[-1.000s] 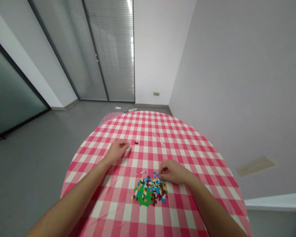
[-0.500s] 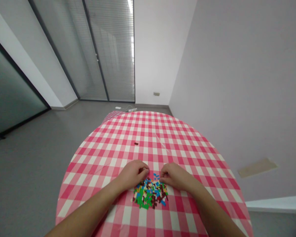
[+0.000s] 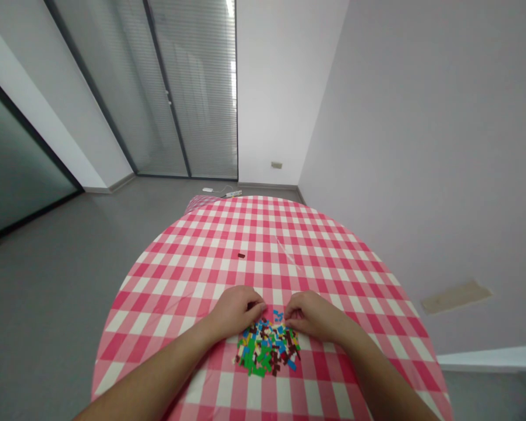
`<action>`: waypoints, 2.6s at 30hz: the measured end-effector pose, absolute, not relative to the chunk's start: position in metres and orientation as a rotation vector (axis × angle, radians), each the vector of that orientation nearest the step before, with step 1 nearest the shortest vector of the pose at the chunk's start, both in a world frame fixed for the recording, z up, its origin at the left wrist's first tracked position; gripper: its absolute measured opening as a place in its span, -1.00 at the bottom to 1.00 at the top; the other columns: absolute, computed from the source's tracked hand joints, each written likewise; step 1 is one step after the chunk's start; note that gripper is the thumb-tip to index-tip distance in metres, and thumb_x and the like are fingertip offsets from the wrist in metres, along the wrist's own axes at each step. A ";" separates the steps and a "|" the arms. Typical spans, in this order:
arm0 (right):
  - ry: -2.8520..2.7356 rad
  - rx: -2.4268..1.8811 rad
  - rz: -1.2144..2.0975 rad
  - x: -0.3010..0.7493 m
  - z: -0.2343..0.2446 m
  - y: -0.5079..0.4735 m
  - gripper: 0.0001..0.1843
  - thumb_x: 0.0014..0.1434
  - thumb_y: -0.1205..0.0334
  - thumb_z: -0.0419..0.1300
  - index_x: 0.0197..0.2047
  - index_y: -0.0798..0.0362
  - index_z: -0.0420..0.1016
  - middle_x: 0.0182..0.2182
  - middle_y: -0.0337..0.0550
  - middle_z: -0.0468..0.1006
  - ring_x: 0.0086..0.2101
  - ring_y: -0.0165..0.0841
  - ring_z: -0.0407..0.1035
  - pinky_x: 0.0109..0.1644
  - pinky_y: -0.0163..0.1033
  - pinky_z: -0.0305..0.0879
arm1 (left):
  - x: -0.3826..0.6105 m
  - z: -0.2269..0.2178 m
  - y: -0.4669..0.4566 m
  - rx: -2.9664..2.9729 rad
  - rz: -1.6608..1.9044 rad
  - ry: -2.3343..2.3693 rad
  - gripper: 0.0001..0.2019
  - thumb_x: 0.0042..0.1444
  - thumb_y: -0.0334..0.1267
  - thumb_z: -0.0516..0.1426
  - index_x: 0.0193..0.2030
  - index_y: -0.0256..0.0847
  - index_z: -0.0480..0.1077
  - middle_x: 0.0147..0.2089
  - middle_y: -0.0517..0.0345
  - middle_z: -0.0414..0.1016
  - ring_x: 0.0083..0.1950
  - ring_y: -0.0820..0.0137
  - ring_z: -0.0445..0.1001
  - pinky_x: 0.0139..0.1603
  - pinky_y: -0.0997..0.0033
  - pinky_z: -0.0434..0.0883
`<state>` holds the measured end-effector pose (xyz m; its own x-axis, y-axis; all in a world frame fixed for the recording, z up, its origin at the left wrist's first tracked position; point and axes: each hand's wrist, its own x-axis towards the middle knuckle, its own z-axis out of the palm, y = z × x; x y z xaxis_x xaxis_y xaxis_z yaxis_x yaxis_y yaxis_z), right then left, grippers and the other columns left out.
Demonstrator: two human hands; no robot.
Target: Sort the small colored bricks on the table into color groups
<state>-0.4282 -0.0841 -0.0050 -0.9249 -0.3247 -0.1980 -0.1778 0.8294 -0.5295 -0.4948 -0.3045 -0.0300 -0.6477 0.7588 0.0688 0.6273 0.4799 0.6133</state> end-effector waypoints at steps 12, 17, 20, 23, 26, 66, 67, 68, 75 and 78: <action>2.781 -0.358 -0.700 -0.425 -0.004 -0.090 -0.84 -0.05 0.41 0.15 -0.51 0.09 0.56 -0.54 -0.15 0.54 -0.53 -0.42 0.30 -0.47 -0.33 0.03 | -0.497 -0.031 -0.305 1.193 0.902 2.504 -0.71 0.26 -0.17 0.06 -0.40 -0.18 0.52 -0.40 0.14 0.54 -0.33 0.36 0.46 -0.29 0.40 0.26; 2.779 -0.386 -0.790 -0.429 -0.007 -0.082 -0.77 0.05 0.40 0.12 -0.39 0.05 0.63 -0.42 -0.11 0.63 -0.42 -0.34 0.42 -0.36 -0.30 0.18 | -0.497 -0.031 -0.305 1.194 0.896 2.497 -0.70 0.26 -0.16 0.06 -0.41 -0.18 0.52 -0.41 0.14 0.53 -0.34 0.36 0.45 -0.31 0.40 0.24; 2.816 -0.374 -0.809 -0.432 -0.009 -0.077 -0.77 0.08 0.40 0.13 -0.33 0.06 0.64 -0.35 -0.09 0.64 -0.35 -0.30 0.46 -0.29 -0.28 0.25 | -0.497 -0.032 -0.306 1.197 0.910 2.490 -0.70 0.26 -0.17 0.06 -0.41 -0.17 0.52 -0.40 0.13 0.54 -0.33 0.35 0.45 -0.30 0.38 0.25; 2.858 -0.365 -0.817 -0.433 -0.011 -0.075 -0.79 0.11 0.39 0.16 -0.29 0.06 0.63 -0.33 -0.08 0.64 -0.32 -0.28 0.47 -0.25 -0.26 0.28 | -0.497 -0.032 -0.306 1.189 0.927 2.480 -0.71 0.26 -0.17 0.05 -0.39 -0.16 0.53 -0.38 0.12 0.56 -0.32 0.34 0.47 -0.28 0.37 0.27; 2.902 -0.336 -0.849 -0.433 -0.015 -0.076 -0.80 0.15 0.36 0.16 -0.23 0.06 0.62 -0.29 -0.08 0.63 -0.28 -0.28 0.47 -0.20 -0.24 0.31 | -0.498 -0.033 -0.306 1.181 0.936 2.480 -0.72 0.26 -0.17 0.07 -0.39 -0.16 0.54 -0.38 0.12 0.56 -0.32 0.34 0.47 -0.28 0.37 0.27; 2.286 0.022 -1.933 -0.435 -0.045 -0.095 -0.40 0.18 0.13 0.14 0.27 0.00 0.12 -0.30 -0.16 0.59 -0.63 -0.50 0.30 -0.56 -0.35 0.23 | -0.487 -0.034 -0.289 0.992 0.922 2.677 -0.87 0.12 -0.19 0.19 -0.30 -0.13 0.56 -0.29 0.16 0.56 -0.25 0.33 0.47 -0.28 0.37 0.29; 2.289 0.037 -1.932 -0.435 -0.045 -0.094 -0.39 0.18 0.13 0.14 0.27 0.00 0.12 -0.30 -0.17 0.59 -0.63 -0.50 0.30 -0.56 -0.35 0.23 | -0.488 -0.034 -0.289 0.985 0.953 2.668 -0.88 0.12 -0.21 0.19 -0.29 -0.13 0.56 -0.29 0.16 0.56 -0.26 0.33 0.47 -0.27 0.36 0.31; 2.295 0.055 -1.930 -0.435 -0.046 -0.094 -0.39 0.17 0.14 0.14 0.27 -0.01 0.12 -0.30 -0.17 0.59 -0.63 -0.50 0.30 -0.56 -0.35 0.23 | -0.489 -0.035 -0.290 0.977 0.996 2.657 -0.89 0.12 -0.23 0.19 -0.29 -0.13 0.56 -0.29 0.16 0.56 -0.26 0.34 0.47 -0.26 0.36 0.32; 2.319 0.136 -1.892 -0.437 -0.043 -0.092 -0.35 0.15 0.15 0.14 0.28 0.01 0.10 -0.30 -0.17 0.58 -0.63 -0.50 0.31 -0.58 -0.36 0.21 | -0.532 -0.037 -0.318 0.830 1.123 2.905 -0.84 0.18 -0.25 0.13 -0.30 -0.17 0.56 -0.31 0.09 0.56 -0.25 0.30 0.47 -0.21 0.29 0.35; 2.329 0.120 -1.881 -0.437 -0.042 -0.092 -0.36 0.15 0.15 0.14 0.28 0.02 0.10 -0.30 -0.18 0.57 -0.62 -0.49 0.31 -0.56 -0.34 0.23 | -0.550 -0.043 -0.329 0.795 1.021 2.994 -0.83 0.18 -0.28 0.13 -0.31 -0.18 0.57 -0.32 0.06 0.57 -0.24 0.25 0.47 -0.18 0.26 0.35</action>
